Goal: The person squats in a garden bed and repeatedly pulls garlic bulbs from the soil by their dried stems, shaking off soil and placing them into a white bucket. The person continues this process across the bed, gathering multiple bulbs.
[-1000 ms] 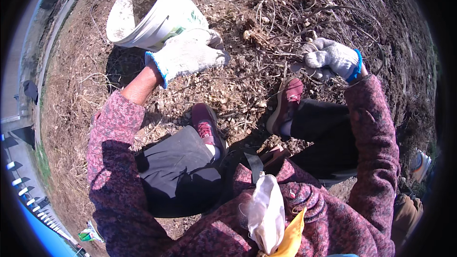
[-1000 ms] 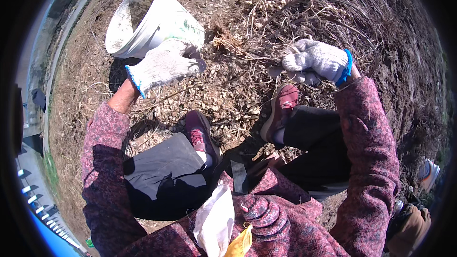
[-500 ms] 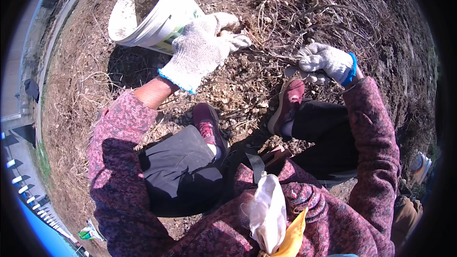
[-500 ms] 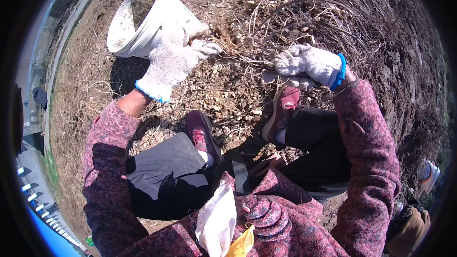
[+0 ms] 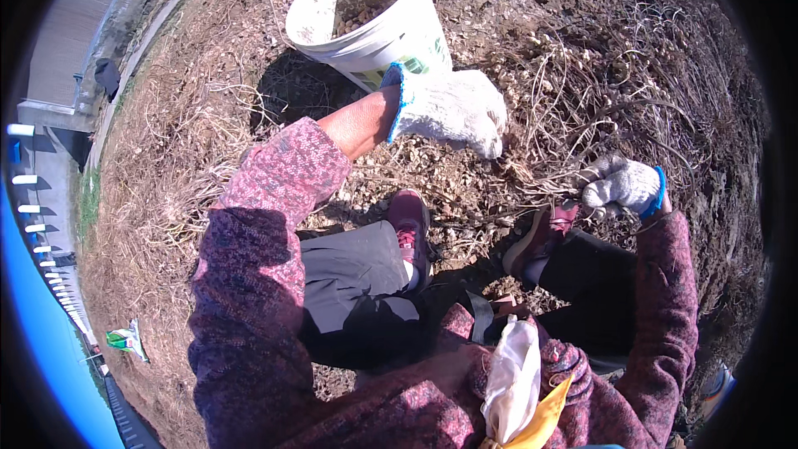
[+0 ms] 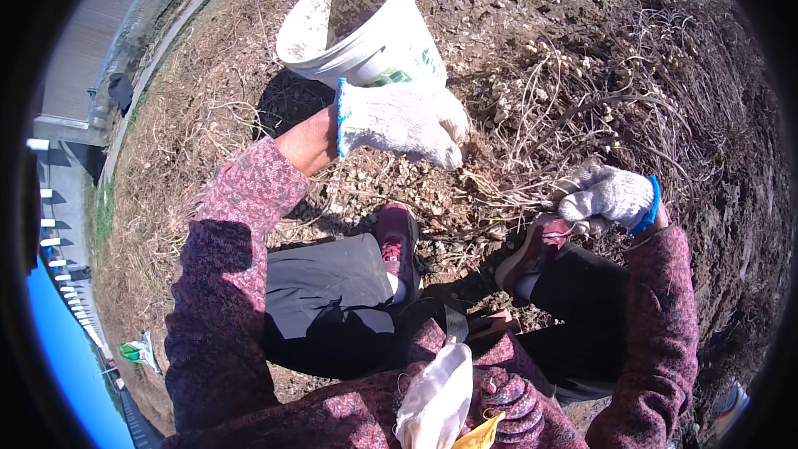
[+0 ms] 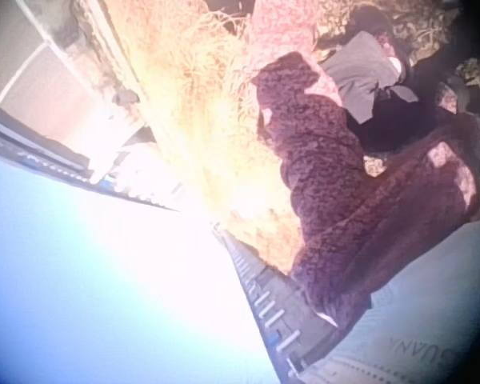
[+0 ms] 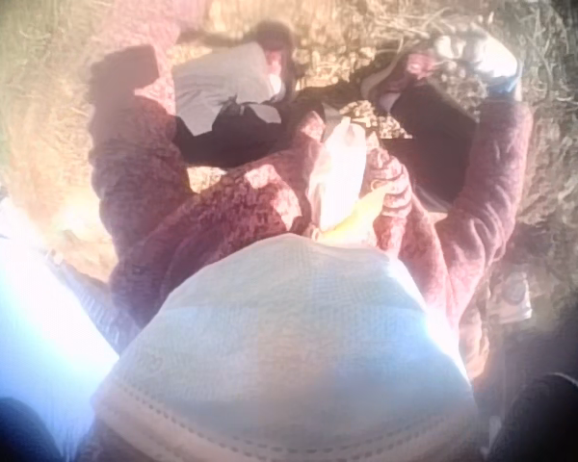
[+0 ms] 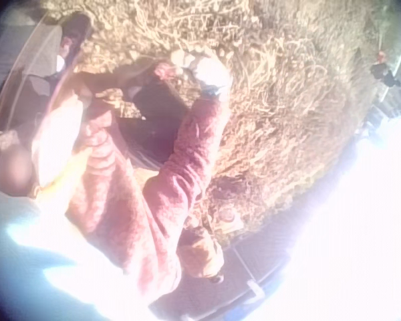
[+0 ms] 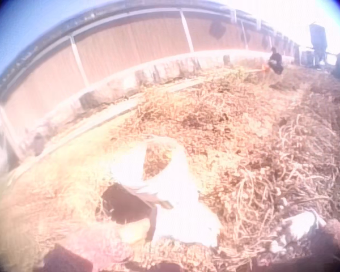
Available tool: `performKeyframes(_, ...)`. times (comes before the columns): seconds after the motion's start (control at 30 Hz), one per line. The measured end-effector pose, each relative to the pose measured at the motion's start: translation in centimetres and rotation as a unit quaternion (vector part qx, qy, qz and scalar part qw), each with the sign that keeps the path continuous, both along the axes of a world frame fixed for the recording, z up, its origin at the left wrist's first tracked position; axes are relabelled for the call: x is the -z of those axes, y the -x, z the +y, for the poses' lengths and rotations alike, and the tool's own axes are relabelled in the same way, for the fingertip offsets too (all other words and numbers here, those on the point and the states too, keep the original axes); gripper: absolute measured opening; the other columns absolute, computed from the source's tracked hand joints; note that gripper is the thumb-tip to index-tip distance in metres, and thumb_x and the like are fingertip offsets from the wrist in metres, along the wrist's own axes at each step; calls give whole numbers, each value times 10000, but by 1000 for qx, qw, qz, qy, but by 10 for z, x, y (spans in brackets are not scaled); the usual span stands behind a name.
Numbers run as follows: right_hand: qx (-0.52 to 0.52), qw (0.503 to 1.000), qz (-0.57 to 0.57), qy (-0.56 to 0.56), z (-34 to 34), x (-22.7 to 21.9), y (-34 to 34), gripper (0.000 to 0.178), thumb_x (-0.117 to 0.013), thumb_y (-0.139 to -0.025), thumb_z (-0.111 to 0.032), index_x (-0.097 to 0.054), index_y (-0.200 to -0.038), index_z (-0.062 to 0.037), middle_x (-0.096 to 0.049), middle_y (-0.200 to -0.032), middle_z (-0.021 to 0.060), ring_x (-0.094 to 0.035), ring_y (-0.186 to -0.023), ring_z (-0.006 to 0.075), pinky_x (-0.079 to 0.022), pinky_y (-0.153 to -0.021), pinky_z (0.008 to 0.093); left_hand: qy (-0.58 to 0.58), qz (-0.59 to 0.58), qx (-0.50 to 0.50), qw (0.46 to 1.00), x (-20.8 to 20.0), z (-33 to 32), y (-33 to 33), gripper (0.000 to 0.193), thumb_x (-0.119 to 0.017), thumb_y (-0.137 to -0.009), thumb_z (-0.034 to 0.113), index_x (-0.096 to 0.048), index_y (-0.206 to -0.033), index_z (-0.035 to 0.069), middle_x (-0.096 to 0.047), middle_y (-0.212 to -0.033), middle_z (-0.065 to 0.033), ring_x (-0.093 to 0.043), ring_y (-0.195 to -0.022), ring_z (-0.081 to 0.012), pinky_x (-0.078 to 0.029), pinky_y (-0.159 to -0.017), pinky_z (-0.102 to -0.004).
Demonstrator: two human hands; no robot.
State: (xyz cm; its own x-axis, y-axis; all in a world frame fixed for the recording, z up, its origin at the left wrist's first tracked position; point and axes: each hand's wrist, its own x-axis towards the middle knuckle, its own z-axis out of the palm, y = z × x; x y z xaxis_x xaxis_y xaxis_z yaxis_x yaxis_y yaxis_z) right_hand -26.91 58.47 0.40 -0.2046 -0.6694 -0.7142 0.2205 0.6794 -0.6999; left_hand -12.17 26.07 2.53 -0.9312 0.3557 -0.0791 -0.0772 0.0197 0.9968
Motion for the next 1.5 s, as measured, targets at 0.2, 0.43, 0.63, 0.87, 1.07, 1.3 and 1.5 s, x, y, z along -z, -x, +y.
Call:
performKeyframes(0.2,10,1000,7,-27,12,5,10,215,-801,-769,-99,-718,-943,-4,-687,-714,38,-606,-539,108,-479,-491,242,130,-105,163,972,-17,2,-9,219,-766,-811,159,-750,-1009,65,-728,-832,-26,-615,-644,-80,-465,-519,-228)
performKeyframes(0.43,131,984,83,91,19,8,7,195,-759,-774,-163,-621,-820,-33,-635,-648,46,-558,-509,100,-417,-464,215,-56,28,-288,956,-31,-85,13,185,-721,-885,123,-709,-1033,13,-716,-817,-55,-656,-616,-78,-517,-506,-205)
performKeyframes(0.63,63,979,54,188,-4,19,-1,609,-813,-748,-440,-640,-1138,-6,-595,-662,-1,-493,-504,64,-338,-439,208,416,254,-455,745,-10,-81,16,291,-657,-928,276,-698,-1069,24,-703,-802,-58,-684,-658,-167,-556,-542,-310)
performKeyframes(0.87,130,958,136,214,-29,29,2,655,-700,-851,-278,-495,-1405,3,-543,-754,-46,-452,-575,28,-326,-480,177,515,383,-272,717,0,0,9,306,-642,-928,313,-702,-1071,49,-702,-819,-57,-689,-669,-186,-560,-549,-334)
performKeyframes(1.07,-13,974,134,180,-49,11,-38,340,-632,-826,-186,-603,-1118,-14,-555,-798,-4,-470,-593,72,-363,-496,211,600,453,-147,643,1,26,6,320,-629,-928,344,-705,-1072,70,-702,-833,-55,-693,-679,-204,-563,-556,-354)
performKeyframes(1.3,-159,859,409,263,-66,1,-31,619,-618,-965,-293,-444,-1453,45,-542,-1422,188,-547,-1276,274,-401,-1101,362,694,469,-48,544,-6,-24,-36,336,-614,-927,381,-709,-1074,94,-701,-849,-53,-697,-690,-224,-566,-563,-378)
performKeyframes(1.5,-158,884,423,118,-37,16,3,443,-638,-889,-54,-585,-1316,50,-641,-1285,168,-619,-1169,248,-464,-1017,347,874,207,-165,407,8,-185,-218,346,-485,-914,202,-624,-1203,330,-564,-1176,1,-573,-927,-215,-466,-753,-368)
